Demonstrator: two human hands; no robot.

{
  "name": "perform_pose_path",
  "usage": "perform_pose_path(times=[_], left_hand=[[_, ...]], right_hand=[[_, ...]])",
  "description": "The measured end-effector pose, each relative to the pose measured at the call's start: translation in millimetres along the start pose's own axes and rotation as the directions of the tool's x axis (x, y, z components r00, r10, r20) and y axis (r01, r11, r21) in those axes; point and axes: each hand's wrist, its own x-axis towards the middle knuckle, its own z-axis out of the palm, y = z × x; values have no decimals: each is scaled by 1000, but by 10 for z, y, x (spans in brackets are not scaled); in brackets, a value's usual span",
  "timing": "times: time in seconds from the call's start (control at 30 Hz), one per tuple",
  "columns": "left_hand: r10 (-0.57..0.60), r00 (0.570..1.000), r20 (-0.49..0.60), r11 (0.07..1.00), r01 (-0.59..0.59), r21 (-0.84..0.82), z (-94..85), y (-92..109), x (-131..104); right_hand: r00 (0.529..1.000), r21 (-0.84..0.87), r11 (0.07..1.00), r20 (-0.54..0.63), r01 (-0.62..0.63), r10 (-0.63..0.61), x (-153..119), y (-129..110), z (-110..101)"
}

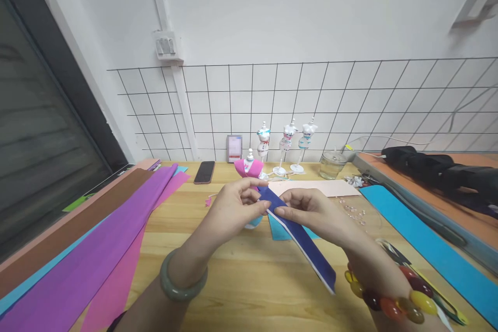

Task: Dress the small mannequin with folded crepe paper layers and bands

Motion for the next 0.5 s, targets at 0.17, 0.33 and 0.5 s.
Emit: perform_pose_path(times=[0.17,0.33,0.5], left_hand=[[-45,978,203,960,-13,279,-185,62,-96],[-30,977,212,927,-53,372,-238,77,-106],[-66,974,215,905,-33,425,-232,69,-78]], right_hand=[[999,-57,998,32,3,-1,3,33,34],[997,-132,991,72,26,-17,4,65,100],[997,-161,986,73,47,-36,6,73,115]])
